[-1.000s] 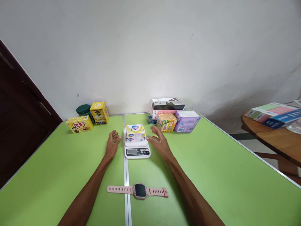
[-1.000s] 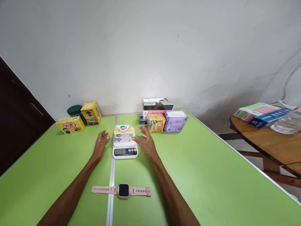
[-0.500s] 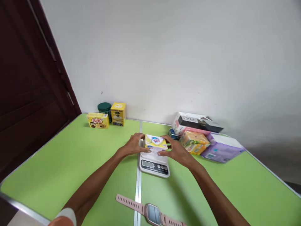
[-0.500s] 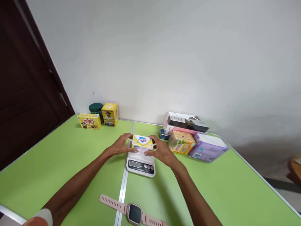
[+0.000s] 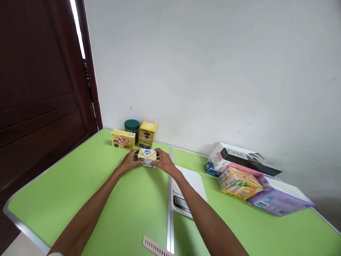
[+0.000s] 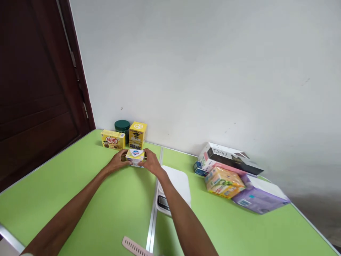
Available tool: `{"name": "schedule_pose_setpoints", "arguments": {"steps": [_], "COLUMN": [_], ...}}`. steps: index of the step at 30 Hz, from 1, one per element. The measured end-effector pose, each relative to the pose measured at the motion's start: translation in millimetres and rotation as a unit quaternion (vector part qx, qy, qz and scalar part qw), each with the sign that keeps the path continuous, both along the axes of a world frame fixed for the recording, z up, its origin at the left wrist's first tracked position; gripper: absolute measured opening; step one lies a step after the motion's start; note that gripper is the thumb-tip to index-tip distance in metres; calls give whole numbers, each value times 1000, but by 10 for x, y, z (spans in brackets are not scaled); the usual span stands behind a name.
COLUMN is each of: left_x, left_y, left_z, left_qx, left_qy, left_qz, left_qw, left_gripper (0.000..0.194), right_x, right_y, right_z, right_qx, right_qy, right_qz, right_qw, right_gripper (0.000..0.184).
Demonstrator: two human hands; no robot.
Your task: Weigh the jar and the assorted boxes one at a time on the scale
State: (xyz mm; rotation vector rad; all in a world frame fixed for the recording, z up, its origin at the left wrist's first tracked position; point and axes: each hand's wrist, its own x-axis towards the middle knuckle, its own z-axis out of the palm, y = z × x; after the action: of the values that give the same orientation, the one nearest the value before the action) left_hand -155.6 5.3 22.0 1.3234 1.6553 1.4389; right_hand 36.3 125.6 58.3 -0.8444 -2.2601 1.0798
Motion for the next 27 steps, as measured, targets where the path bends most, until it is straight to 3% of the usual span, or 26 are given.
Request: {"name": "schedule_pose_setpoints", "arguments": {"steps": [3,6,9,12,18,23,27], "left_x": [32,171,267,272,203,124,79], "left_y": [-43,-52,21,137,223,209,220], "left_z": [-322,-499,-525,-493,-460,-468,-446], "left_qx": [16,60,79,52,20,26,16], "left_qy": [35,131,204,234,279,290,307], "left_qz": [83,141,120,105,115,118,107], "left_qw": [996,979,968,965,953,949,946], "left_gripper": [80,79,75,67,54,50,52], "right_x": [-268,-469,-635,-738,-804,-644,-23], "right_y": [108,244,343,358,180,-8,-176], "right_z": [-196,-306,-379,-460,-580,-490,-235], "right_qx": [5,21,43,63,78,104,175], "right_qy": [10,24,36,52,81,76,112], "right_qz": [-16,-40,-62,-84,-141,-168,-114], "right_qw": [1000,999,997,993,984,977,972], "right_gripper": [53,56,58,59,63,75,72]}}
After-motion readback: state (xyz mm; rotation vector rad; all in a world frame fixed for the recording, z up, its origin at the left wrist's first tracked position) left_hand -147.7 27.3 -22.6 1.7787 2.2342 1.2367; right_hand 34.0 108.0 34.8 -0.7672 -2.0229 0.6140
